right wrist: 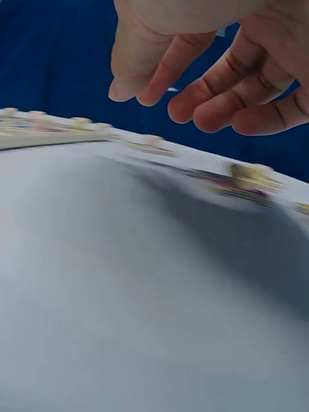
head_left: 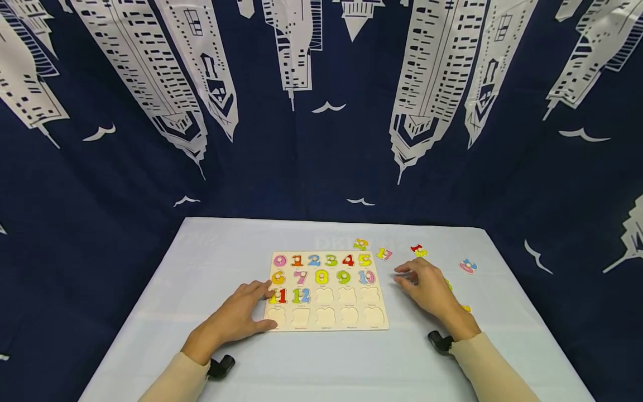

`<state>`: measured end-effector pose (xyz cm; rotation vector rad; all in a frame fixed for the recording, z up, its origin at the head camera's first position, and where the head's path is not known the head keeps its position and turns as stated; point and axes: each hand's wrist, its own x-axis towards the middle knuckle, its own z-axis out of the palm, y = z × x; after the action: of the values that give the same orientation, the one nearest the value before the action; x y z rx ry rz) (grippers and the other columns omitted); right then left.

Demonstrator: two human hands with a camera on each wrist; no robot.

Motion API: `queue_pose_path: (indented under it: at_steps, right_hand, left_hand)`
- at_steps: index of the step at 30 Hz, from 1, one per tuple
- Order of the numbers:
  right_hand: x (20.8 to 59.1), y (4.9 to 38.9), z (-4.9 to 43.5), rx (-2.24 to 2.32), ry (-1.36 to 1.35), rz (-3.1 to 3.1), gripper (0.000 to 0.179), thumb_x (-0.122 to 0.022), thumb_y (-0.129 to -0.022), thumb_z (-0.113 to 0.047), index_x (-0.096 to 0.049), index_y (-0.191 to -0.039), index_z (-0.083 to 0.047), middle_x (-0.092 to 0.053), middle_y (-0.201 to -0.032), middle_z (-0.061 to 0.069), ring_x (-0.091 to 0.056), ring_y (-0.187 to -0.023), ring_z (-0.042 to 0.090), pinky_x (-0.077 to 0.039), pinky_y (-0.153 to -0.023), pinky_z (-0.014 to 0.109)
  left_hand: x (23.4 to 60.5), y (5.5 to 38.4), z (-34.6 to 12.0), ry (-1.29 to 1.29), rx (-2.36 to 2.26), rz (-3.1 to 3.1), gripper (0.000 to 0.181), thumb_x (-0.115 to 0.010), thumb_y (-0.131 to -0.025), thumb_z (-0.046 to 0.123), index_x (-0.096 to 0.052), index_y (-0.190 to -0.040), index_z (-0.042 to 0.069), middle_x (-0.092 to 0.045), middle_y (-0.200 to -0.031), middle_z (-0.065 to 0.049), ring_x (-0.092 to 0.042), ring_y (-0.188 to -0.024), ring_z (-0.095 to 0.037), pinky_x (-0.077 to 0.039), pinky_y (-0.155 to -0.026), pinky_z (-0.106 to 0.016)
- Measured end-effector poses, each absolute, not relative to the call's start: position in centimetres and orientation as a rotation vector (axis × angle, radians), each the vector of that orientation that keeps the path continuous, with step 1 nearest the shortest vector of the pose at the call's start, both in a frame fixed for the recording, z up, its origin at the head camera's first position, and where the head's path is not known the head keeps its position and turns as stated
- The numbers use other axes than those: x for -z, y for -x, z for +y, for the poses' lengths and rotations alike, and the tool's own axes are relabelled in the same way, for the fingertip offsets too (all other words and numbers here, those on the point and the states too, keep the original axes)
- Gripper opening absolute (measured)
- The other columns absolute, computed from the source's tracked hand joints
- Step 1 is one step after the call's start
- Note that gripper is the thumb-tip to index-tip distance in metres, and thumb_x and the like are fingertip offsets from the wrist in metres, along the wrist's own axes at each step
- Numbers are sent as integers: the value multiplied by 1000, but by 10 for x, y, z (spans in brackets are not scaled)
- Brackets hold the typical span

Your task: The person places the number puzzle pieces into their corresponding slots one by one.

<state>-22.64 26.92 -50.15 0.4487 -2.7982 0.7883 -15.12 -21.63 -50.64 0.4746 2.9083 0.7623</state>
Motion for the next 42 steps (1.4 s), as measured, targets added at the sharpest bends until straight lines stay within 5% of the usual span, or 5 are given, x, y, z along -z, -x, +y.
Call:
queue_pose_path:
  at_steps: [8,14,23,30,42]
  right_hand:
    - [497,226,332,-817,-355,-2849,30,-94,-101,-19,-87,-128,-7,-80,-127,19,-70,-101,28,-54,-78,29]
    - [499,223,359,-841,-281,-2961,33,-93,-102,-21,-86,-131,-8,-79,-117,14,-62,-88,16,-50,-64,24]
    - [505,226,368,-852,-203,-3007,23,-91,-102,-12,-87,-124,-8,-84,-104,4,-71,-91,12,-66,-97,42]
    - [505,227,371,-857,-164,-2994,15,-86,-105,-11,-86,-118,-3,-83,-102,8,-68,-86,16,-54,-67,20]
    - [505,225,358,-792,-199,-2921,13,-87,-106,-14,-86,-115,-4,-79,-111,14,-71,-99,25,-60,-83,30]
  left_hand:
    - [508,148,-217,-467,-798,2894,92,-102,-91,42,-62,-165,4,-74,-154,-4,-61,-152,-35,-48,-135,-60]
    - [509,148,-217,-474,-798,2897,88,-101,-92,40,-65,-164,5,-72,-158,-7,-61,-153,-36,-48,-135,-61]
    - [510,151,-217,-487,-784,2905,88,-101,-91,40,-65,-164,5,-70,-161,-10,-61,-152,-38,-49,-134,-62]
    - [511,153,-217,-464,-774,2898,84,-101,-92,41,-67,-161,8,-67,-168,-11,-60,-155,-38,-47,-137,-60]
    - [510,153,-217,-471,-774,2902,86,-101,-92,41,-66,-162,6,-69,-164,-10,-61,-153,-37,-48,-136,-60]
